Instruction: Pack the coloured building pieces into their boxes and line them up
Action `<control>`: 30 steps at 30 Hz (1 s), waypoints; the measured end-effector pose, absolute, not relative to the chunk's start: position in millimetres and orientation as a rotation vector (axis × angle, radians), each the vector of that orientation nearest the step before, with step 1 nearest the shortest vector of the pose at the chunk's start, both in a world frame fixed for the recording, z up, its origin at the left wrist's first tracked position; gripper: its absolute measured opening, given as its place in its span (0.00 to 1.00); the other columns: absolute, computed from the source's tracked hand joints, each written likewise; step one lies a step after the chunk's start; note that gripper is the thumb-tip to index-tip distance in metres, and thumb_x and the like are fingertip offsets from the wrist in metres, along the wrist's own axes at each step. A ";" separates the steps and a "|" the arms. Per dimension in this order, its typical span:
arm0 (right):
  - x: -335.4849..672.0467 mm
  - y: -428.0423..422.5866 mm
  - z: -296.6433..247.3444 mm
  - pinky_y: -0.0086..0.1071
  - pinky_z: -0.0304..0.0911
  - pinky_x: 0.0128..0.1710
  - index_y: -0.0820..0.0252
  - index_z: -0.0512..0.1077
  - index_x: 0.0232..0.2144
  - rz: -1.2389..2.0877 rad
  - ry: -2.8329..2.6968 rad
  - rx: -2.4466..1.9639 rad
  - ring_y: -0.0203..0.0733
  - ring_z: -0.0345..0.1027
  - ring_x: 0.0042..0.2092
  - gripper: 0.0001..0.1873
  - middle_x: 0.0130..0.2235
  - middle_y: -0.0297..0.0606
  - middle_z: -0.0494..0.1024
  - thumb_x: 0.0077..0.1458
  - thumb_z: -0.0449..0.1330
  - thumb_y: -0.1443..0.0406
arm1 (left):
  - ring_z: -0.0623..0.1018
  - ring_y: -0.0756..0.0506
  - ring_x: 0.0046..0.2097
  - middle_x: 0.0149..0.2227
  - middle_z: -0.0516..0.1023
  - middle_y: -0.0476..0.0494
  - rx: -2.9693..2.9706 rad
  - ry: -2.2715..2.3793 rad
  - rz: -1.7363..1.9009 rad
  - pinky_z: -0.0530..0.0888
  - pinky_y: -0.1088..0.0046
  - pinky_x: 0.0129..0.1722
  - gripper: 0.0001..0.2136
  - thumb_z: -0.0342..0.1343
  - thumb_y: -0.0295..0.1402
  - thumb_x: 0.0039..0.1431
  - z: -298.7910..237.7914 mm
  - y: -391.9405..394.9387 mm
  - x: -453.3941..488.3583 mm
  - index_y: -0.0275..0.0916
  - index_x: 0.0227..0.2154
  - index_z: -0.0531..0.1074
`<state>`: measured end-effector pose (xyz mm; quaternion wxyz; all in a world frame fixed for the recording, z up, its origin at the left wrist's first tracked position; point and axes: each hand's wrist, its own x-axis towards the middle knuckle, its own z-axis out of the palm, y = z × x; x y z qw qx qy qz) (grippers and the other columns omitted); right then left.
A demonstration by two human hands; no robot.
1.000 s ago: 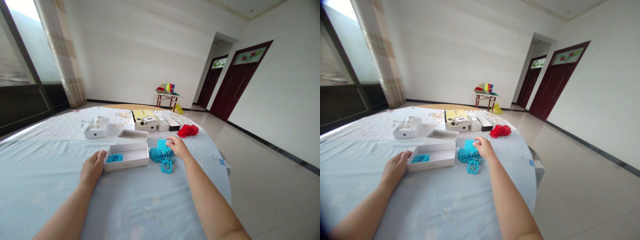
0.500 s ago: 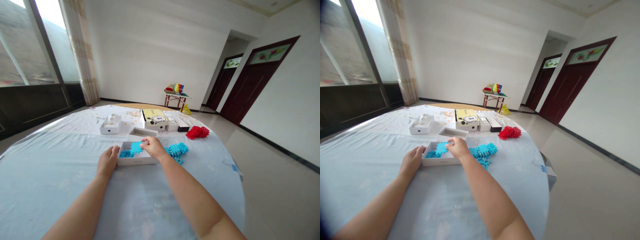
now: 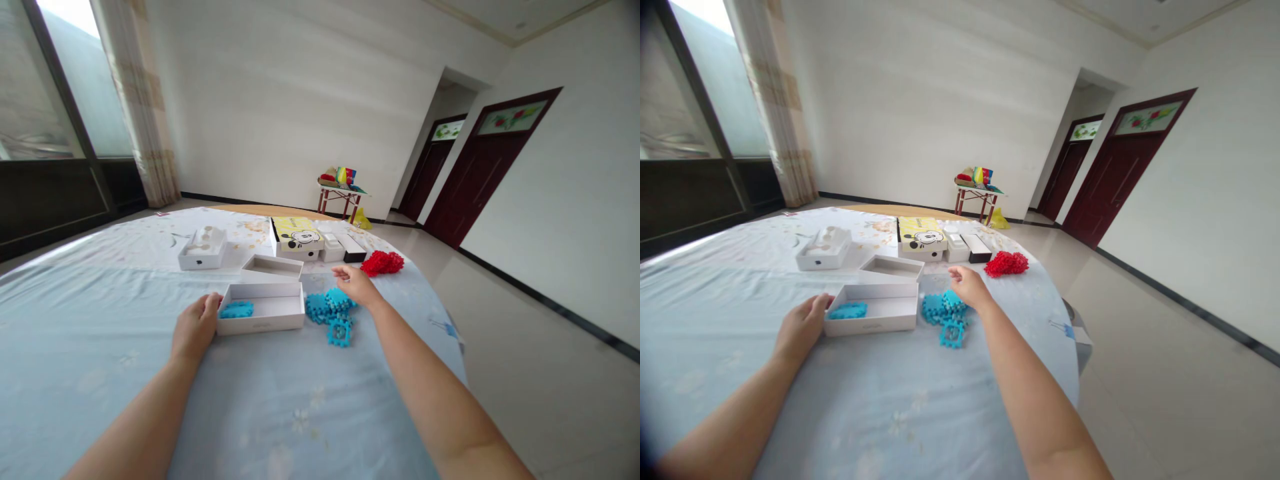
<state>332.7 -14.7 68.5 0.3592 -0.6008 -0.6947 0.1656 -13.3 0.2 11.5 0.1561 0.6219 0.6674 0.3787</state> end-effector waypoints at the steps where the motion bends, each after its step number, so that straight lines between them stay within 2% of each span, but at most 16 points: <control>1: 346.7 -15.3 68.7 0.37 0.62 0.48 0.61 0.67 0.48 0.406 -1.839 -1.594 0.41 0.68 0.46 0.24 0.47 0.43 0.73 0.46 0.53 0.73 | 0.74 0.42 0.39 0.31 0.78 0.44 1.775 1.917 1.079 0.67 0.72 0.35 0.22 0.36 0.44 0.57 11.3 0.6 -13.2 0.41 0.31 0.75; 5: 379.8 -17.8 66.9 0.44 0.49 0.58 0.61 0.61 0.56 0.339 -2.193 -1.735 0.51 0.51 0.60 0.39 0.59 0.46 0.60 0.37 0.57 0.74 | 0.75 0.43 0.39 0.31 0.78 0.45 1.749 1.911 1.095 0.67 0.73 0.35 0.21 0.38 0.44 0.56 9.8 1.2 -13.5 0.41 0.30 0.75; 8: 383.7 -18.0 62.1 0.48 0.44 0.59 0.59 0.54 0.60 0.363 -2.364 -1.888 0.55 0.41 0.63 0.47 0.64 0.46 0.49 0.34 0.59 0.74 | 0.75 0.43 0.39 0.31 0.78 0.45 1.758 1.902 1.110 0.67 0.73 0.35 0.21 0.39 0.46 0.55 9.8 0.6 -14.0 0.40 0.31 0.74; 11: 381.5 -15.2 55.3 0.52 0.43 0.59 0.57 0.48 0.62 0.375 -2.441 -1.978 0.56 0.37 0.64 0.51 0.65 0.45 0.44 0.34 0.59 0.75 | 0.75 0.42 0.39 0.33 0.78 0.44 1.777 1.849 1.083 0.69 0.73 0.36 0.21 0.43 0.48 0.52 11.6 1.4 -14.6 0.38 0.34 0.74; 14: 382.0 -10.2 47.9 0.51 0.43 0.58 0.54 0.48 0.62 0.365 -2.458 -1.981 0.55 0.38 0.64 0.51 0.65 0.43 0.46 0.34 0.59 0.75 | 0.76 0.42 0.39 0.37 0.77 0.41 1.761 1.720 1.005 0.70 0.71 0.37 0.25 0.48 0.50 0.47 15.2 3.9 -16.6 0.36 0.40 0.72; 17: 384.9 -5.0 42.5 0.45 0.45 0.58 0.54 0.53 0.60 0.340 -2.485 -1.921 0.53 0.44 0.63 0.49 0.63 0.43 0.53 0.34 0.60 0.76 | 0.76 0.41 0.39 0.41 0.76 0.38 1.722 1.644 0.897 0.72 0.69 0.36 0.31 0.54 0.50 0.41 21.8 3.9 -19.6 0.35 0.47 0.69; 23: 386.5 0.0 43.2 0.40 0.51 0.55 0.56 0.64 0.54 0.308 -2.541 -1.867 0.52 0.56 0.57 0.39 0.54 0.45 0.66 0.35 0.60 0.75 | 0.77 0.41 0.38 0.37 0.77 0.39 1.621 1.621 0.793 0.73 0.69 0.35 0.29 0.58 0.44 0.38 36.1 -2.6 -17.8 0.36 0.46 0.69; 26: 386.5 0.8 44.4 0.39 0.52 0.54 0.59 0.61 0.55 0.301 -2.569 -1.849 0.52 0.57 0.56 0.40 0.54 0.47 0.66 0.36 0.61 0.73 | 0.77 0.41 0.37 0.35 0.77 0.40 1.605 1.698 0.808 0.72 0.70 0.34 0.26 0.58 0.42 0.38 33.3 1.0 -15.3 0.36 0.43 0.70; 30: 388.5 1.1 45.4 0.39 0.50 0.56 0.59 0.54 0.60 0.344 -2.543 -1.921 0.53 0.53 0.59 0.50 0.59 0.49 0.59 0.32 0.64 0.73 | 0.78 0.42 0.34 0.33 0.78 0.41 1.651 1.753 0.879 0.72 0.71 0.31 0.24 0.56 0.45 0.39 23.1 9.7 -16.6 0.36 0.40 0.72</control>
